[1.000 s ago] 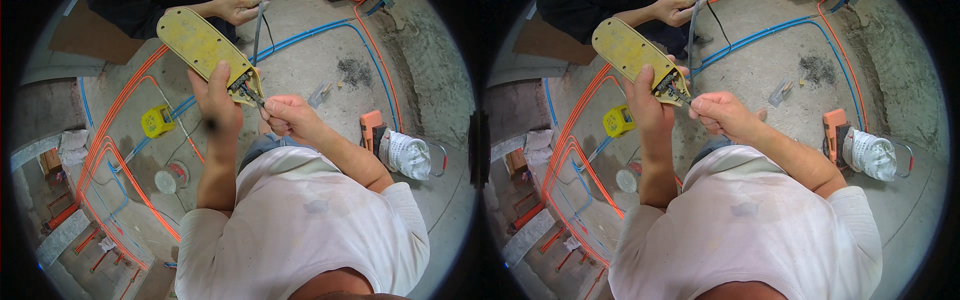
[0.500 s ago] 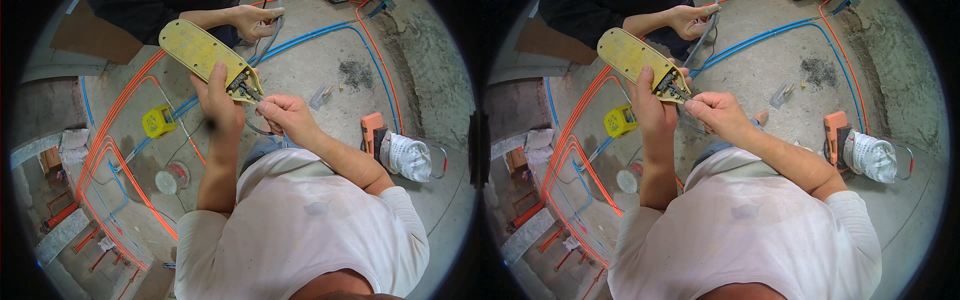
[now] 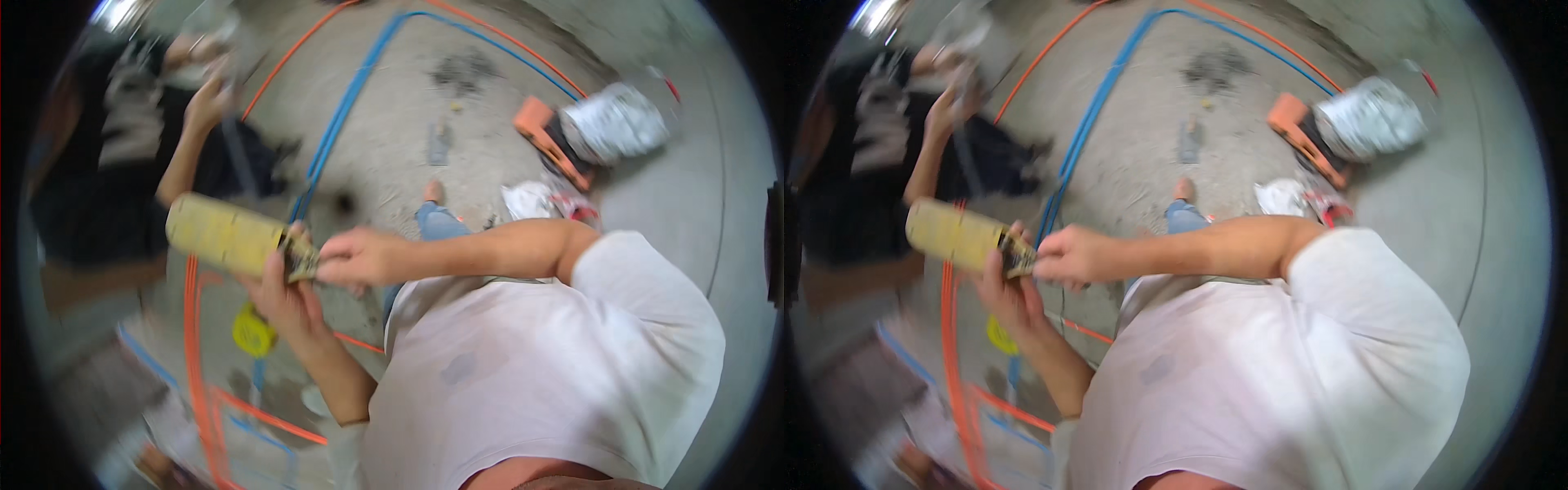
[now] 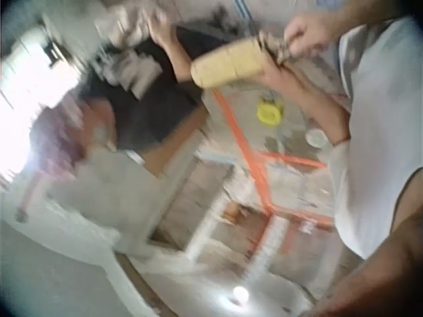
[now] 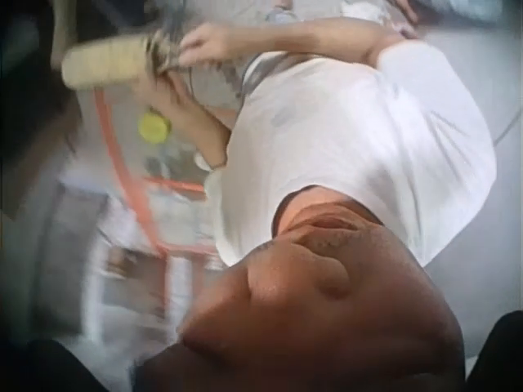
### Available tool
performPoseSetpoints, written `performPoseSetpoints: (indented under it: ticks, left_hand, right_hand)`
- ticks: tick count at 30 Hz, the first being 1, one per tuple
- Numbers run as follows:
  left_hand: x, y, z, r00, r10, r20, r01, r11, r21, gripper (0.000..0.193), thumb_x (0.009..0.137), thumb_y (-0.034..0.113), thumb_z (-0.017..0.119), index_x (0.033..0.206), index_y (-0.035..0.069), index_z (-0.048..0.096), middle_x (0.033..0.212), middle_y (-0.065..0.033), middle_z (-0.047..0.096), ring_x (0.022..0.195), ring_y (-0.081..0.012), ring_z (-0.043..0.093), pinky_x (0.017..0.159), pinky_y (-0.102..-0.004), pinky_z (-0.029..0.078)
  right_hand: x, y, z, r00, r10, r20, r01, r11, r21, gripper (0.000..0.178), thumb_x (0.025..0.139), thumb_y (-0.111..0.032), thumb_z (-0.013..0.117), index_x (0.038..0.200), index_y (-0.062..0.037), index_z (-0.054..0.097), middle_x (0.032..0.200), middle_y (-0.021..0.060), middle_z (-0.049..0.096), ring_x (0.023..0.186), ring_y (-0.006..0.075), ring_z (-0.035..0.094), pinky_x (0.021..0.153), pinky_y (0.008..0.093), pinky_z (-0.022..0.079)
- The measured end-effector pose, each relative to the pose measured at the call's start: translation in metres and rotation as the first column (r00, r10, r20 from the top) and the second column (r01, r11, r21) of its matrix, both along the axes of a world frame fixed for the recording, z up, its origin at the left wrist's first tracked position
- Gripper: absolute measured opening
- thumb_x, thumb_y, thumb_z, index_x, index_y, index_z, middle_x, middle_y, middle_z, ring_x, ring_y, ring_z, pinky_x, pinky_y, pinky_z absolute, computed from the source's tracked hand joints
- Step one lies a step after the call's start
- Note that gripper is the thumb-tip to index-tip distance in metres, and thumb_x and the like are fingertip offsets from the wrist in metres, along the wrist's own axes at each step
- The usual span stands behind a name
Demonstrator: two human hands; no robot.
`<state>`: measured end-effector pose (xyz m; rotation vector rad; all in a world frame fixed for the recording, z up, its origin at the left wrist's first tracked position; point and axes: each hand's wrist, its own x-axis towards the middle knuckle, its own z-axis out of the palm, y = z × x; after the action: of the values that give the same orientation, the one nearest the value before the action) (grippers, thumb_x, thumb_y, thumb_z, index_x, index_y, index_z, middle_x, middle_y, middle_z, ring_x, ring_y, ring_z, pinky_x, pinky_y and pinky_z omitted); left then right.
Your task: Repairing or reassembling a yellow extension cord power strip using a screwdriver.
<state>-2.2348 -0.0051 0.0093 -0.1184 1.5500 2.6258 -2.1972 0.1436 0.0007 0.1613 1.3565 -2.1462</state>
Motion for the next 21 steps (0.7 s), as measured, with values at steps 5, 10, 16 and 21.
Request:
performPoseSetpoints:
  ticks: [5,10,16,21]
  left_hand:
    - [0.007,0.029,0.009,0.967,-0.251,0.038,0.253,0.962,-0.101,0.07,0.076,-0.011,0.05,0.138,0.004,0.023,0.115,-0.0189,0.049,0.093,-0.0332,0.061,0.083,-0.0432,0.052]
    - [-0.003,0.059,-0.009,0.893,-0.447,0.043,0.448,0.878,-0.167,0.062,0.079,-0.011,0.054,0.134,0.002,0.03,0.112,-0.0133,0.053,0.095,-0.0227,0.059,0.085,-0.0369,0.05]
    - [0.01,0.127,-0.039,0.72,-0.667,0.193,0.692,0.664,-0.284,0.051,0.079,-0.009,0.057,0.126,-0.003,0.038,0.111,-0.0102,0.055,0.095,-0.0183,0.058,0.083,-0.0306,0.048]
    - [0.034,0.195,-0.049,0.499,-0.789,0.358,0.863,0.419,-0.281,0.054,0.078,-0.008,0.061,0.127,-0.002,0.041,0.112,-0.0089,0.055,0.097,-0.0171,0.057,0.085,-0.0289,0.047]
  right_hand:
    - [0.02,0.016,-0.02,0.951,-0.131,-0.279,0.177,0.973,0.146,0.028,0.083,-0.019,0.063,0.102,0.0024,0.062,0.082,0.0063,0.064,0.074,0.0129,0.061,0.067,0.028,0.049]
    - [0.034,0.042,-0.024,0.968,-0.226,-0.11,0.243,0.955,0.17,0.032,0.08,-0.019,0.066,0.101,0.0052,0.062,0.084,0.0078,0.065,0.076,0.0129,0.061,0.07,0.0268,0.05]
    - [0.078,0.113,-0.053,0.915,-0.381,0.134,0.372,0.924,0.09,0.037,0.08,-0.027,0.069,0.101,0.0026,0.063,0.086,0.0079,0.064,0.077,0.0156,0.061,0.071,0.0284,0.051]
    - [0.115,0.188,-0.059,0.723,-0.615,0.315,0.618,0.78,0.104,0.043,0.082,-0.028,0.07,0.11,0.0017,0.059,0.092,0.0082,0.064,0.083,0.0173,0.062,0.073,0.0304,0.052]
